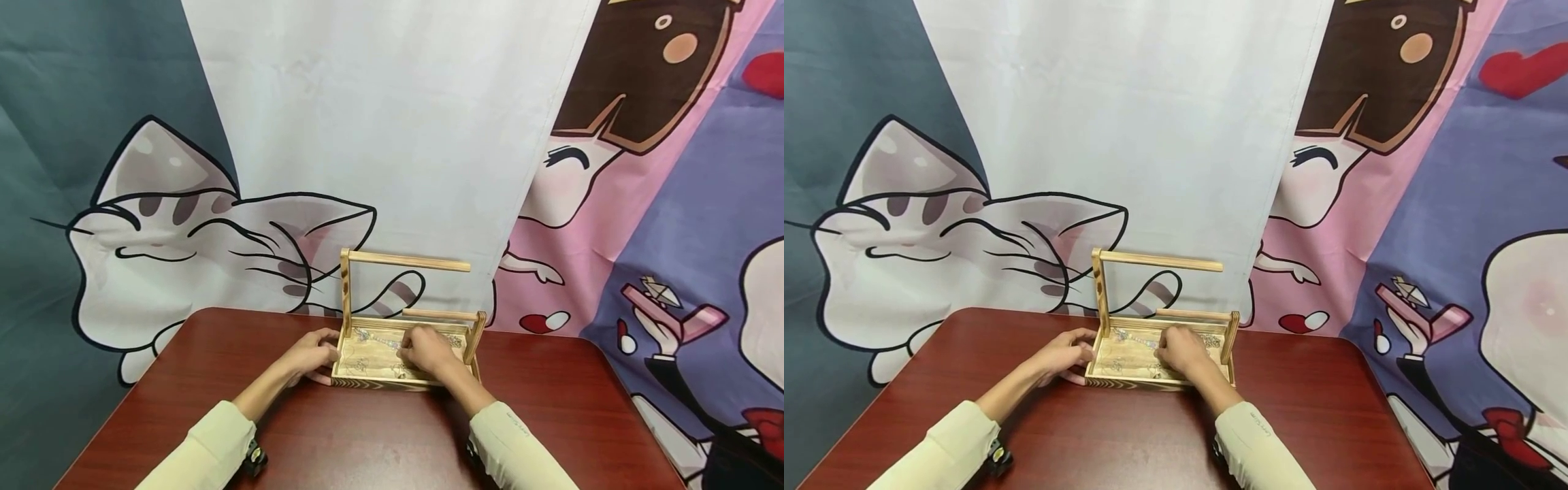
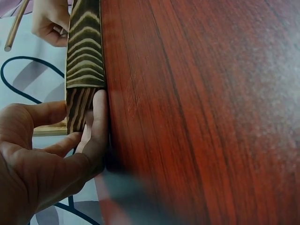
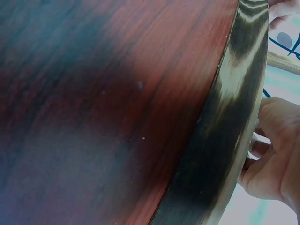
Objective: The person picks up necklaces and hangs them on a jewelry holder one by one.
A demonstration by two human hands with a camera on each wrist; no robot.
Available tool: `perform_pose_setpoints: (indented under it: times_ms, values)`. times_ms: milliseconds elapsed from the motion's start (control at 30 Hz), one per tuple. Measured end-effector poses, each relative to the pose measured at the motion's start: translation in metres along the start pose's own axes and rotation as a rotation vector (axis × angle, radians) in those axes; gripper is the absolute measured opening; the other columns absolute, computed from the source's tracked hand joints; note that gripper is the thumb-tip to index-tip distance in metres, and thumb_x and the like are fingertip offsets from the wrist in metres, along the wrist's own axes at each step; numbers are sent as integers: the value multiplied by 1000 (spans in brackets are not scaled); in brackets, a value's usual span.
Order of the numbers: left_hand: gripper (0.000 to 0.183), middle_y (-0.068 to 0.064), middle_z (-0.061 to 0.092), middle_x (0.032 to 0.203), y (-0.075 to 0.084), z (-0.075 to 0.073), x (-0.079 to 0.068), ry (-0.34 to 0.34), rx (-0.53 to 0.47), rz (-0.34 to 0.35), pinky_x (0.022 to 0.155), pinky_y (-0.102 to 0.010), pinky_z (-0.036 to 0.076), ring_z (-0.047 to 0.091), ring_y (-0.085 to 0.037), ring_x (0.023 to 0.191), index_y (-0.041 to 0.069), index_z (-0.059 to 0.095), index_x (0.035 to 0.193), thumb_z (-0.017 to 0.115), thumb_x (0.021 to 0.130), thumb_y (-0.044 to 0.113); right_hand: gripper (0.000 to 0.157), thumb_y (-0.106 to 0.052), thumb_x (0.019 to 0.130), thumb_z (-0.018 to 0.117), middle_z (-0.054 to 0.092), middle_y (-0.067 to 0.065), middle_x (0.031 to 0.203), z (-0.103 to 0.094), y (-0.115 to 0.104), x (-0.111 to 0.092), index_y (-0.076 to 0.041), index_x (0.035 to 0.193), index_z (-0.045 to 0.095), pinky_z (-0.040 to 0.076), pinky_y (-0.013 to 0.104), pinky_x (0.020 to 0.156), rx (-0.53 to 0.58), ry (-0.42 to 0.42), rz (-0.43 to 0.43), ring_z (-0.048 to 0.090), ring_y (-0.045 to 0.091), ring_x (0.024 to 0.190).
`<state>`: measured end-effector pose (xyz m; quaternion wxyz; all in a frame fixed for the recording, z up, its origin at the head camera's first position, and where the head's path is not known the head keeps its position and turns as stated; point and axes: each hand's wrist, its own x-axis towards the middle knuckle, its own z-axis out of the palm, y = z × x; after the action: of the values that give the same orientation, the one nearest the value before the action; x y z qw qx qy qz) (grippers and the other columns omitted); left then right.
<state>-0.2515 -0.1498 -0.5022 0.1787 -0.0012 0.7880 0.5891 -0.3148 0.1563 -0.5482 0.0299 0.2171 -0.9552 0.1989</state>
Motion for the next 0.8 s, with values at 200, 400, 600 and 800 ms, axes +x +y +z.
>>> perform_pose_setpoints:
  times_ms: [200, 400, 600, 800]
  values:
    - [62, -23, 67, 121, 2, 0, -2, 3, 5, -5, 64, -44, 72, 77, -26, 94, -3, 51, 159, 61, 98, 1, 20, -34, 94, 86, 75, -11, 82, 32, 29, 16, -28, 78, 76, 60, 34, 67, -35, 6, -36, 65, 8, 72]
    - [62, -24, 67, 124, 3, 1, -1, -1, 12, -5, 67, -46, 73, 76, -28, 98, -2, 50, 160, 59, 99, 2, 35, -34, 105, 65, 67, -12, 72, 29, 31, 18, -30, 70, 65, 56, 32, 63, -1, -65, -36, 59, 8, 64]
    - [63, -24, 66, 124, 3, 1, 0, 3, 11, -3, 67, -46, 73, 75, -30, 100, -3, 49, 161, 60, 98, 2, 32, -29, 108, 60, 64, -10, 74, -12, 3, 3, -17, 83, 77, 53, 27, 62, 405, -197, 72, 53, 7, 62]
    - [63, -24, 66, 122, 3, 2, -1, 2, 6, -4, 66, -46, 73, 75, -29, 99, -3, 50, 159, 61, 98, 2, 29, -23, 113, 57, 44, -8, 69, -58, -34, -18, -9, 89, 66, 34, 24, 60, 848, -314, 266, 35, 9, 62]
